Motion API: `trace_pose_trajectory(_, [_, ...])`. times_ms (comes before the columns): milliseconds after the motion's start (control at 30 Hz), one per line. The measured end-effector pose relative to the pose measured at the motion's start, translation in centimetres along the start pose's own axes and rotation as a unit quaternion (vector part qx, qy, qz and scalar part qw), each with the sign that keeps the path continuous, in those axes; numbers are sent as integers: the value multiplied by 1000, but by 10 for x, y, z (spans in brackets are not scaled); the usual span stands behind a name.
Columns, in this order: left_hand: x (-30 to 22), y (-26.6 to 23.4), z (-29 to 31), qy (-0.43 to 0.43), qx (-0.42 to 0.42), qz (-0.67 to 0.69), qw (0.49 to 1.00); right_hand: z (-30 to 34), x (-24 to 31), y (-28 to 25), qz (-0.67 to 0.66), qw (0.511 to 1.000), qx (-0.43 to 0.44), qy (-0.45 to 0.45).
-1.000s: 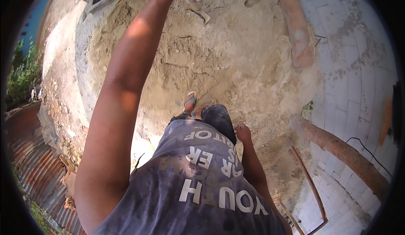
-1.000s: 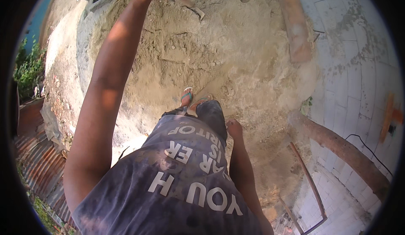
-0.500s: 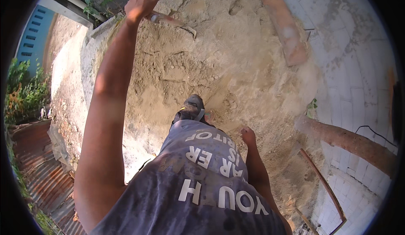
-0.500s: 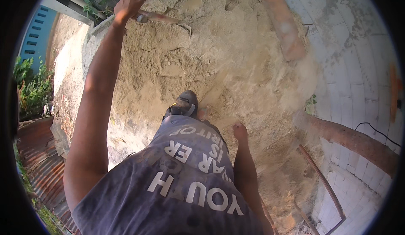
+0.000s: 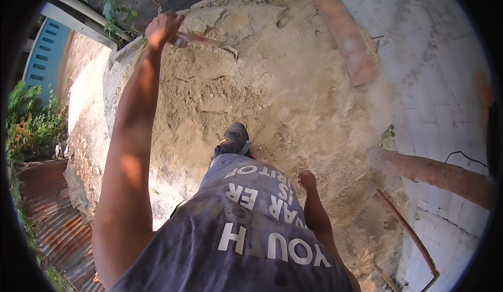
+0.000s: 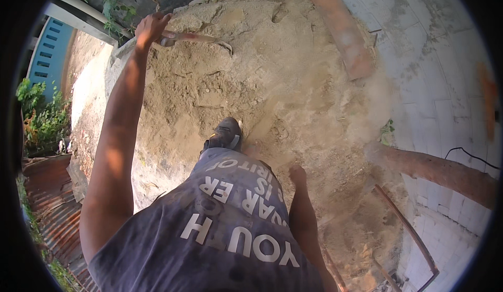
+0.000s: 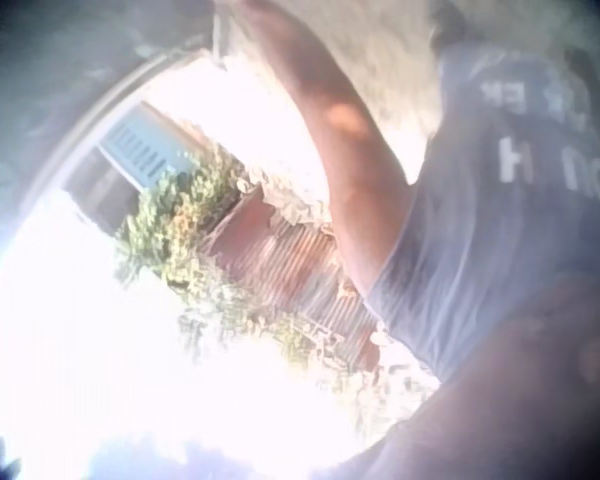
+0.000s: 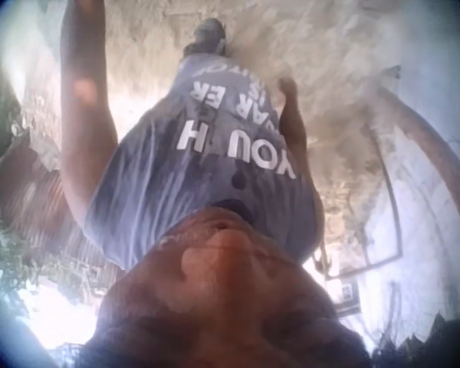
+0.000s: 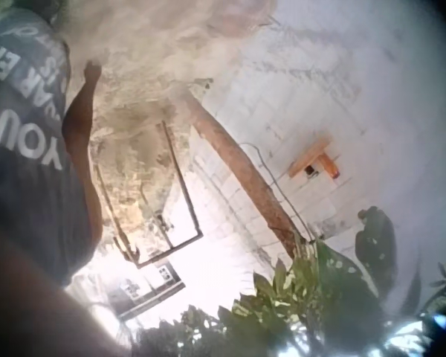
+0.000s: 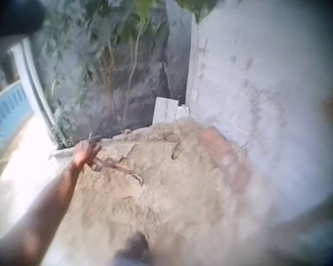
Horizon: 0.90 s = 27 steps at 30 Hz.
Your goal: The person uses a shovel to scoop sand from a large pile and throw it through a standing wire screen to sift it.
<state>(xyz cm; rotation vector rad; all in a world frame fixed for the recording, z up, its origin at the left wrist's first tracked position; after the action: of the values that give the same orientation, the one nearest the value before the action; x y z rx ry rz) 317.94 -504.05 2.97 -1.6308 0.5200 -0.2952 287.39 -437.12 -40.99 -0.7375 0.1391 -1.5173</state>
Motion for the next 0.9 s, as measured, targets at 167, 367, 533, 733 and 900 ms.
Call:
trace_pose_trajectory(167, [-11, -5, 12, -35, -21, 39, 998, 4, 27, 7, 72, 996, -8, -44])
trace_pose_trajectory(367, [6, 9, -17, -4, -7, -8, 1000, 16, 78, 15, 19, 998, -4, -54])
trace_pose_trajectory(533, [16, 11, -29, -25, 46, -27, 998, 22, 113, 12, 35, 998, 1, -49])
trace_pose_trajectory(733, [5, -5, -55, -13, 31, -12, 999, 6, 81, 27, -70, 997, 19, -10])
trace_pose_trajectory(900, [14, 28, -67, 30, 39, 33, 998, 12, 41, 33, -23, 999, -3, 49])
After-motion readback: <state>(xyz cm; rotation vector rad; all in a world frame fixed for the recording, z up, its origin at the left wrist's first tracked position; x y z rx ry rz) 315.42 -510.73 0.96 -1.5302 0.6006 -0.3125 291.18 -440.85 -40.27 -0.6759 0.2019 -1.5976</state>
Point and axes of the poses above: each hand's wrist, its own z-axis away from the middle knuckle, its own y-axis out of the palm, x = y × z, the point moved 3 cm from there along -z, towards the middle knuckle, and after that the axes turned 14 degrees about y, right-handed, at the moved point
